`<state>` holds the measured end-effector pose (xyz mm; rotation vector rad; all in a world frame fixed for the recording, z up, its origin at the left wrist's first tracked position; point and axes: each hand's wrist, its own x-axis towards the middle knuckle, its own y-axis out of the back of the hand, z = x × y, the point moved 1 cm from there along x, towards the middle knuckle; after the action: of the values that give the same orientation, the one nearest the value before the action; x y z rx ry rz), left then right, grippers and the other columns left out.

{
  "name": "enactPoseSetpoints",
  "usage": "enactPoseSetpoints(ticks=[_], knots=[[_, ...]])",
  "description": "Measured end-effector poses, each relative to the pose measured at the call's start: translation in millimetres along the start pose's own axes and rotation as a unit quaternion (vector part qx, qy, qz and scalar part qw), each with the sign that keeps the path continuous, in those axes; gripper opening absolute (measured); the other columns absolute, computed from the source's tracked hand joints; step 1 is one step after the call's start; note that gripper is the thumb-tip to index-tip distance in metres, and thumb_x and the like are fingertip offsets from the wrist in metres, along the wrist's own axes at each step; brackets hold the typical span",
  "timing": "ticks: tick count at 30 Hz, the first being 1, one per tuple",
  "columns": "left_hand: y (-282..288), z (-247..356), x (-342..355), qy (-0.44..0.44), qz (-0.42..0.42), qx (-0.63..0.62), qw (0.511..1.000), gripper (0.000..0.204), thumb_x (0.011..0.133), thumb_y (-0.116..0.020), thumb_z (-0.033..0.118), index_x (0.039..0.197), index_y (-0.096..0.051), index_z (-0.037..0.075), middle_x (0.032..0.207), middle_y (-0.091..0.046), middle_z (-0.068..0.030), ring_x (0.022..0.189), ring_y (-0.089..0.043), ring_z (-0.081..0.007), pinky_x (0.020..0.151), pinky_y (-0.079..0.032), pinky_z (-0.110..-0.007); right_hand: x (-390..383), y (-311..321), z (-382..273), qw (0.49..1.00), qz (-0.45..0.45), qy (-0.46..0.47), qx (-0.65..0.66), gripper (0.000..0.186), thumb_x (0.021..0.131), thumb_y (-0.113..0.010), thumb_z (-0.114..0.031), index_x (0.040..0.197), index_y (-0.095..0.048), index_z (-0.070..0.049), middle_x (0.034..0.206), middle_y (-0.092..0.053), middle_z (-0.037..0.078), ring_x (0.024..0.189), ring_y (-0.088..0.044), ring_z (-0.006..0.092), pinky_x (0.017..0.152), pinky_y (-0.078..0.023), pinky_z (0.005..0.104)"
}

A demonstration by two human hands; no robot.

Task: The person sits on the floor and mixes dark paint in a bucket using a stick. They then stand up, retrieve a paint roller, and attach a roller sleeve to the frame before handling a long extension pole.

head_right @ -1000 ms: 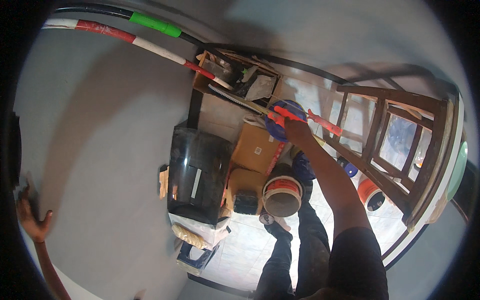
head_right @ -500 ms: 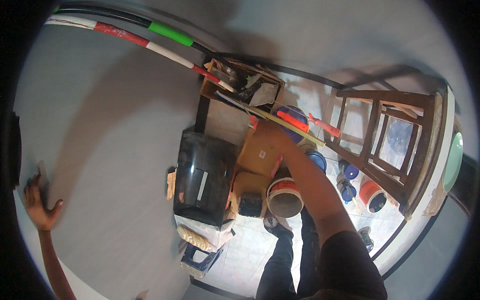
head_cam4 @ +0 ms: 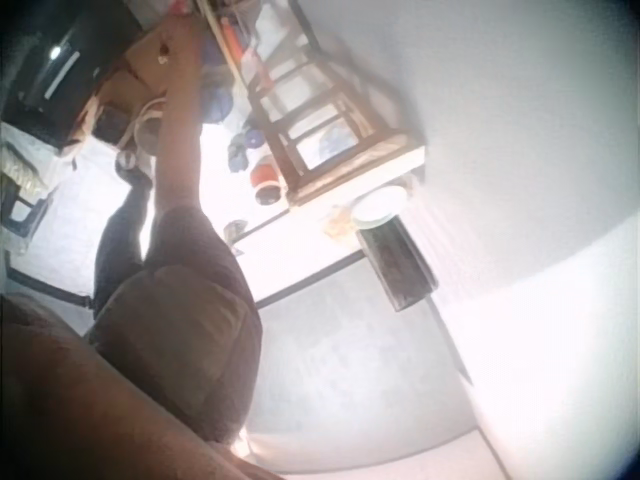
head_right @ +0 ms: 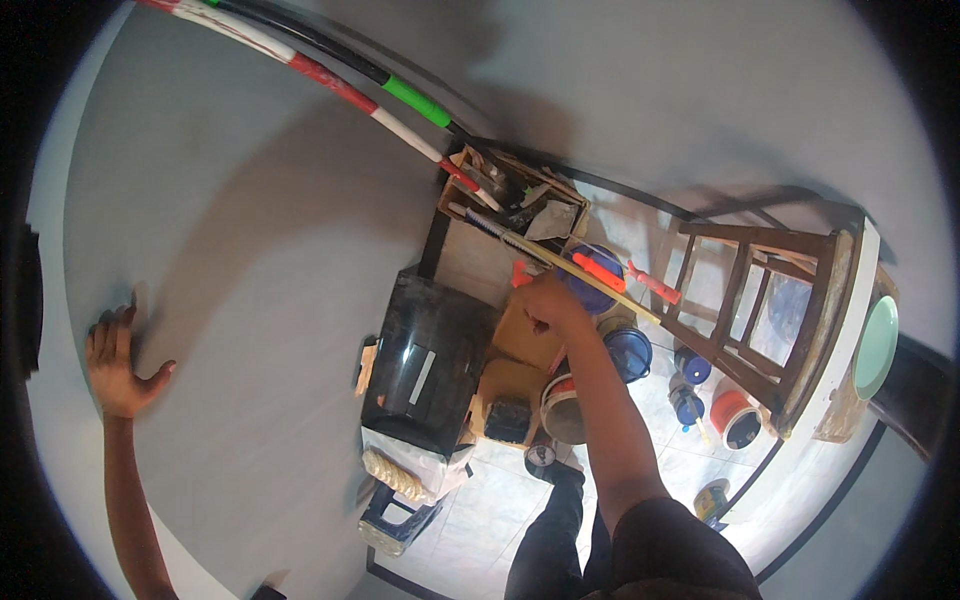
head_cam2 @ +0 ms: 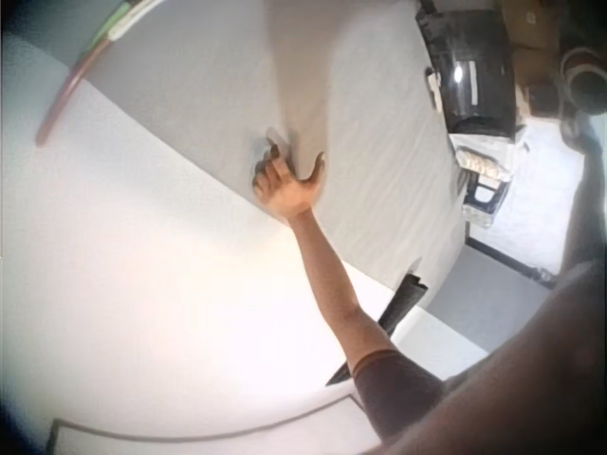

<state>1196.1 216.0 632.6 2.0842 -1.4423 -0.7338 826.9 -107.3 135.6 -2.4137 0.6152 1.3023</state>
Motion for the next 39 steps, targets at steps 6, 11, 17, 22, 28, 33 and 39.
enactPoseSetpoints(ticks=[6,11,17,22,28,33,39], knots=[[3.1,-0.5,-2.2,0.006,-0.001,-0.003,1.000,0.091,0.066,-0.084,0.058,0.140,-0.061,0.009,0.125,-0.070,-0.0127,0.113,-0.063,-0.0373,0.101,-0.048,-0.050,-14.5,-5.4,9.7,0.981,-0.001,-0.058,0.187,0.022,0.097,-0.069,-0.027,0.098,-0.063,-0.006,0.069,-0.056,0.006,0.053,-0.053,0.0180,0.046,-0.042,0.0373],[3.3,-2.0,0.2,0.000,0.001,0.000,1.000,0.094,0.065,-0.084,0.059,0.141,-0.060,0.010,0.125,-0.070,-0.0115,0.112,-0.062,-0.0363,0.101,-0.048,-0.049,-8.0,-35.5,19.2,0.992,0.019,0.004,0.123,0.024,0.098,-0.067,-0.029,0.103,-0.064,-0.006,0.070,-0.057,0.006,0.054,-0.056,0.0203,0.044,-0.048,0.0394],[4.8,0.7,-4.3,0.005,-0.012,-0.016,1.000,0.093,0.064,-0.084,0.058,0.140,-0.061,0.009,0.125,-0.070,-0.0113,0.111,-0.062,-0.0361,0.100,-0.048,-0.049,-42.5,-39.1,10.2,0.997,0.020,-0.018,0.073,0.026,0.099,-0.066,-0.029,0.108,-0.063,-0.004,0.069,-0.057,0.006,0.055,-0.057,0.0212,0.046,-0.051,0.0403],[9.0,2.3,4.4,-0.007,0.011,-0.009,1.000,0.092,0.065,-0.083,0.058,0.139,-0.062,0.009,0.123,-0.071,-0.0112,0.111,-0.062,-0.0354,0.100,-0.048,-0.049,-13.8,-40.6,51.2,0.977,-0.004,-0.006,0.211,0.034,0.098,-0.066,-0.028,0.119,-0.064,-0.002,0.068,-0.057,0.006,0.054,-0.057,0.0207,0.046,-0.051,0.0399],[-2.4,-2.7,-3.4,0.013,-0.007,-0.029,0.999,0.095,0.063,-0.084,0.056,0.142,-0.059,0.009,0.127,-0.069,-0.0118,0.118,-0.061,-0.0374,0.105,-0.046,-0.052,-14.1,-51.0,59.8,0.996,0.038,0.074,-0.032,0.035,0.098,-0.066,-0.027,0.124,-0.066,-0.003,0.070,-0.060,0.007,0.052,-0.057,0.0183,0.045,-0.049,0.0384],[6.8,0.0,-2.2,0.016,-0.018,-0.041,0.999,0.094,0.063,-0.087,0.051,0.142,-0.059,0.010,0.129,-0.069,-0.0110,0.120,-0.060,-0.0373,0.106,-0.046,-0.053,-14.3,-50.2,48.3,0.988,0.013,-0.011,0.156,0.035,0.097,-0.068,-0.026,0.122,-0.067,-0.002,0.071,-0.061,0.007,0.052,-0.057,0.0179,0.044,-0.049,0.0375],[8.7,0.4,2.9,0.009,0.006,-0.031,0.999,0.092,0.061,-0.088,0.051,0.139,-0.061,0.010,0.126,-0.069,-0.0093,0.117,-0.062,-0.0349,0.102,-0.048,-0.050,5.1,-36.5,83.6,0.996,0.046,0.076,0.000,0.036,0.097,-0.068,-0.026,0.124,-0.065,-0.004,0.069,-0.057,0.004,0.054,-0.055,0.0159,0.043,-0.044,0.0353]])
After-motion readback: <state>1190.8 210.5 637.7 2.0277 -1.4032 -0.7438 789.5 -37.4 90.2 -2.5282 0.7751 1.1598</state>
